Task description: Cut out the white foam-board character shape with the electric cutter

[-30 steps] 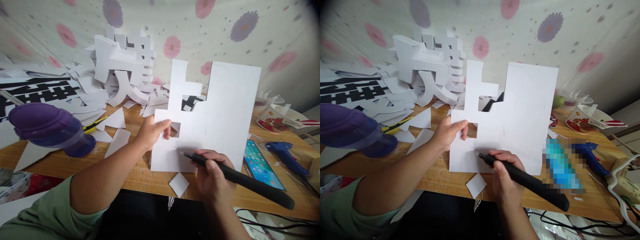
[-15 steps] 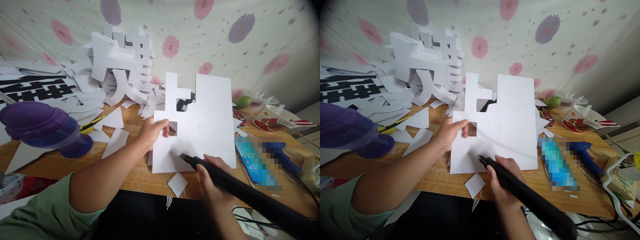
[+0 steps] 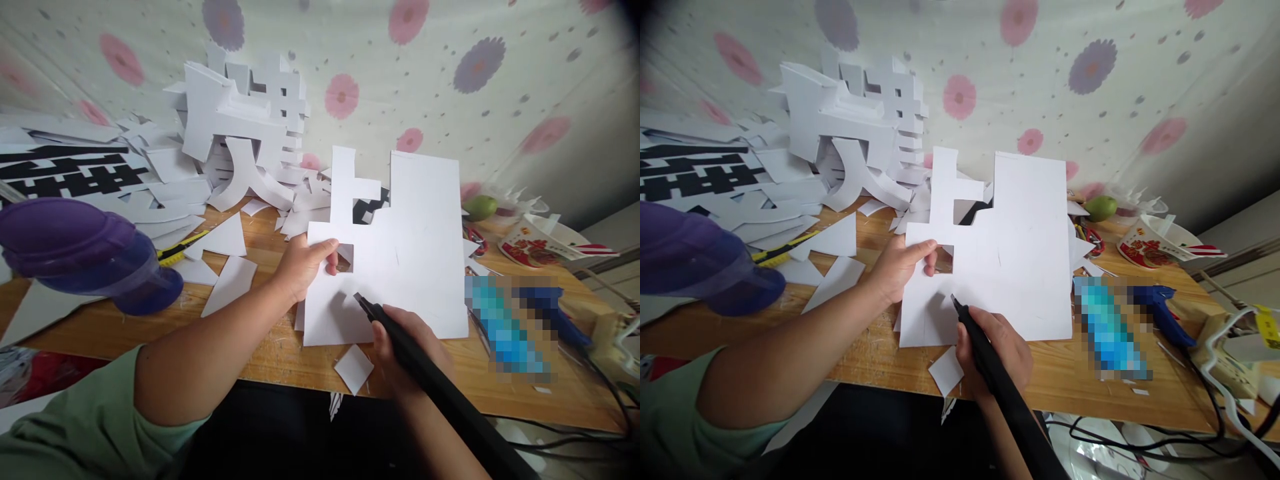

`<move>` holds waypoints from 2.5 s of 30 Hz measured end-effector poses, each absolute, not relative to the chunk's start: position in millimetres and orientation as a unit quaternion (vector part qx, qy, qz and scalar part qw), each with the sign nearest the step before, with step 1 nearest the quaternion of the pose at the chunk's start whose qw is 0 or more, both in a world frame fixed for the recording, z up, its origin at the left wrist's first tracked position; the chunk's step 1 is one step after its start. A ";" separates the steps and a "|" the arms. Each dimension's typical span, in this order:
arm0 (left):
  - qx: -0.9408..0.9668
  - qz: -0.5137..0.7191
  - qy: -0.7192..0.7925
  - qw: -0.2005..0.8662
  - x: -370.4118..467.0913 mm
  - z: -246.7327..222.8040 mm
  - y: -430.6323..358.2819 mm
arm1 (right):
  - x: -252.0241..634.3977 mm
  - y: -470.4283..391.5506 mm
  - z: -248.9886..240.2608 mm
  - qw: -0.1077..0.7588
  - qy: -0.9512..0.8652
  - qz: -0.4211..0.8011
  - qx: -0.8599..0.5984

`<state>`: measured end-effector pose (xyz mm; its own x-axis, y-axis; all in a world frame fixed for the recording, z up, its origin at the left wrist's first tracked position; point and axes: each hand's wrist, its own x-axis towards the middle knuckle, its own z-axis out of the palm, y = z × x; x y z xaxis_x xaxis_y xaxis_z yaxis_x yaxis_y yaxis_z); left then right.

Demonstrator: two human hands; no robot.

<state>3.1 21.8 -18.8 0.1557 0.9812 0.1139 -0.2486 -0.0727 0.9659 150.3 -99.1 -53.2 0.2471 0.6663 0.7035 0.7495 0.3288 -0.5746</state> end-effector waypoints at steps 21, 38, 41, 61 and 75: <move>0.499 0.534 0.369 0.575 2.9 -17.5 20.4 | 153.0 -97.4 -54.9 0.527 -0.620 -0.024 -0.581; 0.487 0.540 0.376 0.575 3.7 -20.4 22.2 | 158.2 -93.2 -65.4 0.516 -0.683 -0.106 -0.506; 0.478 0.544 0.382 0.573 4.6 -20.2 21.0 | 156.5 -95.8 -63.3 0.505 -0.676 -0.108 -0.526; 0.448 0.552 0.403 0.576 5.8 -23.7 20.9 | 156.0 -110.2 -66.4 0.489 -0.666 -0.102 -0.554; 0.440 0.555 0.400 0.582 4.3 -19.9 22.7 | 172.4 -125.5 -68.7 0.457 -0.724 -0.065 -0.513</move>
